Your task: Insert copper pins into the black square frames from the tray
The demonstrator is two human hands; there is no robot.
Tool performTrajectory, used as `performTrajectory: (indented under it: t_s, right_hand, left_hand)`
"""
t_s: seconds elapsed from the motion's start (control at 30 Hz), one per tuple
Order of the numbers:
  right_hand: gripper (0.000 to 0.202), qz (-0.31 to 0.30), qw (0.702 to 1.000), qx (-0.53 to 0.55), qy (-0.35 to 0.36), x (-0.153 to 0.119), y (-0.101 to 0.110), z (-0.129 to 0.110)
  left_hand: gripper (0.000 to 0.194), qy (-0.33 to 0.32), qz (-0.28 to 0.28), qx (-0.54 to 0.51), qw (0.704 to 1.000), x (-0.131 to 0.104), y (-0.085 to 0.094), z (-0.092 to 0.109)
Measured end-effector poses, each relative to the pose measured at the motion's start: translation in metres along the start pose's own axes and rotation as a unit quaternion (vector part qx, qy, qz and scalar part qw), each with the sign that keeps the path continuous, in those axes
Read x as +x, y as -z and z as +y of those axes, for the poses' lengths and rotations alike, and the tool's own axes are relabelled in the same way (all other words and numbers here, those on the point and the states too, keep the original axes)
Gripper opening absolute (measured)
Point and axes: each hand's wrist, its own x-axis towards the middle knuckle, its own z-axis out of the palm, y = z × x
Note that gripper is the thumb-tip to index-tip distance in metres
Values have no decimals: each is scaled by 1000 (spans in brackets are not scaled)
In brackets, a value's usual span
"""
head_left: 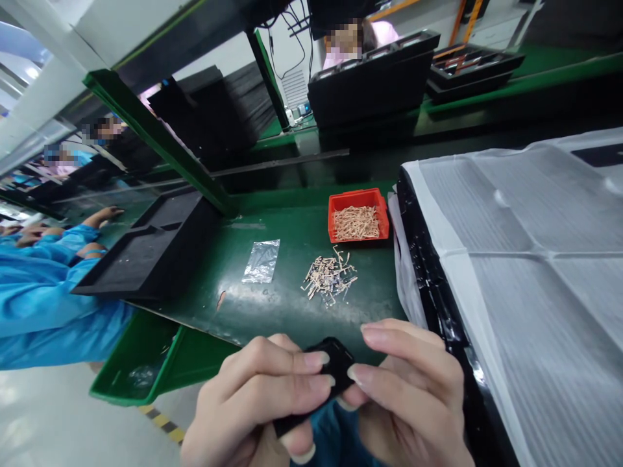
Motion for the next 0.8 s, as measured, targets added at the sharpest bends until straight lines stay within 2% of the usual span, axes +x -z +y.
performTrajectory:
  t_s: [0.17,0.3,0.47,0.63,0.8]
  right_hand:
    - [19,-49,999,-6,16,4,3,5]
    - [24,-83,996,33,-4,9,4,5]
    - [33,-44,997,58,-30,7,-3,0]
    - [33,-31,997,56,-39,8,-2,0]
    - [27,-121,989,83,11,14,8,13]
  left_hand:
    - [23,33,24,-17,999,3,-5,0]
    - [23,-1,17,-7,1000,5,-7,-1]
    - [24,-6,28,-13,1000,-6,-13,-6]
    - [24,11,31,-27,999,-11,-20,-6]
    - [27,-11,62,24,998,0,-17,-1]
